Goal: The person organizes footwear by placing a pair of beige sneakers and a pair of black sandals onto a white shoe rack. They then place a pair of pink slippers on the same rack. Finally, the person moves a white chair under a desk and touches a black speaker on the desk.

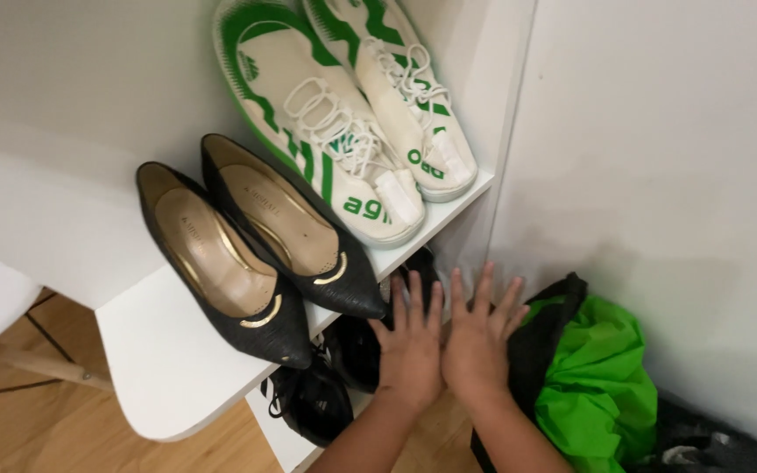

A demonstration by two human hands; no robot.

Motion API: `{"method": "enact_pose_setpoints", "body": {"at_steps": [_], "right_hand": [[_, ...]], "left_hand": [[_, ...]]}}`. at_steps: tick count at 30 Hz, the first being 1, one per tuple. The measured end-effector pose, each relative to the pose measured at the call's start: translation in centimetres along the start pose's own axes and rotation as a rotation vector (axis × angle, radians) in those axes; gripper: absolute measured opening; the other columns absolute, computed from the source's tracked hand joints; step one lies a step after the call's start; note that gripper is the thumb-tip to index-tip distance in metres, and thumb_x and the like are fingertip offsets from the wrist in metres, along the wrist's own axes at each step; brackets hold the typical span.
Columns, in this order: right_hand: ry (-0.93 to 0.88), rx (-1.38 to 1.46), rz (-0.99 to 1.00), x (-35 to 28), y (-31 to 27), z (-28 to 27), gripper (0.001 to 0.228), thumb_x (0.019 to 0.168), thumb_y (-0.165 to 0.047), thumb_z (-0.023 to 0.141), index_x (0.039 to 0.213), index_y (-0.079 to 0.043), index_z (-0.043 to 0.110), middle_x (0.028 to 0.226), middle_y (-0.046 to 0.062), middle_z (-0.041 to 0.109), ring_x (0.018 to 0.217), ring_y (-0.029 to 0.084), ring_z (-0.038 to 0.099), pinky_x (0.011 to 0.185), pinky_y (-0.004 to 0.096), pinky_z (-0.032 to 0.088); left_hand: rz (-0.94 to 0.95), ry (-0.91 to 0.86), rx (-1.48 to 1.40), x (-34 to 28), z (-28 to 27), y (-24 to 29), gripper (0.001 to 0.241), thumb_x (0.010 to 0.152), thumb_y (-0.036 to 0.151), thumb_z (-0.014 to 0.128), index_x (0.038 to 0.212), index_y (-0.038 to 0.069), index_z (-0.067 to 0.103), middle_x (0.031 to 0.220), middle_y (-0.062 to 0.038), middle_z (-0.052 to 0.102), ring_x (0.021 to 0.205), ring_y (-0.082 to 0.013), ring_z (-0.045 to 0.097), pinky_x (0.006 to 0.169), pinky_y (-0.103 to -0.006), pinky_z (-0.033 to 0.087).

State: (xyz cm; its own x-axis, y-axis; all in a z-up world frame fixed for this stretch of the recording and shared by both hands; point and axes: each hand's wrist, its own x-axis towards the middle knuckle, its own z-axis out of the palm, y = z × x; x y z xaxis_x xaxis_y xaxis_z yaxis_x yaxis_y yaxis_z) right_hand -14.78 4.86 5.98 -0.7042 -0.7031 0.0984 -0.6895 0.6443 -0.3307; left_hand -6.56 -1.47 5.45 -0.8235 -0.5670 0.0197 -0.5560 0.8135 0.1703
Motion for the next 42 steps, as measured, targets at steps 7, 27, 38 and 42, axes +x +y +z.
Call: {"method": "enact_pose_setpoints", "body": {"at_steps": [7, 27, 38, 42], "right_hand": [[0.122, 0.120, -0.102, -2.6, 0.9, -0.9, 0.068, 0.091, -0.009, 0.053, 0.156, -0.015, 0.033, 0.166, 0.023, 0.005, 0.148, 0.058, -0.005, 0.116, 0.069, 0.007], [0.086, -0.014, -0.085, -12.8, -8.3, -43.2, 0.087, 0.075, -0.009, 0.067, 0.157, -0.019, 0.040, 0.164, 0.022, 0.015, 0.147, 0.060, 0.005, 0.112, 0.072, 0.016], [0.052, 0.027, -0.176, -19.8, -16.8, -71.6, 0.087, 0.075, -0.015, 0.071, 0.154, -0.015, 0.036, 0.164, 0.025, 0.013, 0.147, 0.060, 0.001, 0.112, 0.073, 0.013], [0.096, 0.085, -0.329, -22.8, -20.1, -79.2, 0.086, 0.076, -0.018, 0.072, 0.154, -0.010, 0.036, 0.163, 0.028, 0.015, 0.147, 0.061, 0.003, 0.114, 0.074, 0.013]], "left_hand": [[0.071, 0.168, 0.141, -1.8, 0.1, 1.0, 0.079, 0.090, 0.021, 0.053, 0.160, 0.008, 0.019, 0.167, -0.026, 0.006, 0.153, -0.0453, 0.006, 0.108, -0.0784, 0.011], [0.220, 0.260, -0.044, -14.0, -39.2, 14.8, 0.072, 0.089, 0.024, 0.054, 0.155, 0.002, 0.036, 0.165, -0.026, 0.020, 0.154, -0.0399, 0.016, 0.119, -0.0649, 0.005], [0.166, 0.180, -0.038, -22.4, -67.6, 22.1, 0.073, 0.088, 0.021, 0.055, 0.155, 0.004, 0.033, 0.166, -0.023, 0.018, 0.154, -0.0379, 0.013, 0.119, -0.0630, 0.007], [0.123, 0.182, -0.082, -26.6, -75.3, 23.1, 0.074, 0.087, 0.021, 0.055, 0.156, 0.005, 0.033, 0.166, -0.020, 0.016, 0.154, -0.0365, 0.014, 0.119, -0.0621, 0.009]]}}
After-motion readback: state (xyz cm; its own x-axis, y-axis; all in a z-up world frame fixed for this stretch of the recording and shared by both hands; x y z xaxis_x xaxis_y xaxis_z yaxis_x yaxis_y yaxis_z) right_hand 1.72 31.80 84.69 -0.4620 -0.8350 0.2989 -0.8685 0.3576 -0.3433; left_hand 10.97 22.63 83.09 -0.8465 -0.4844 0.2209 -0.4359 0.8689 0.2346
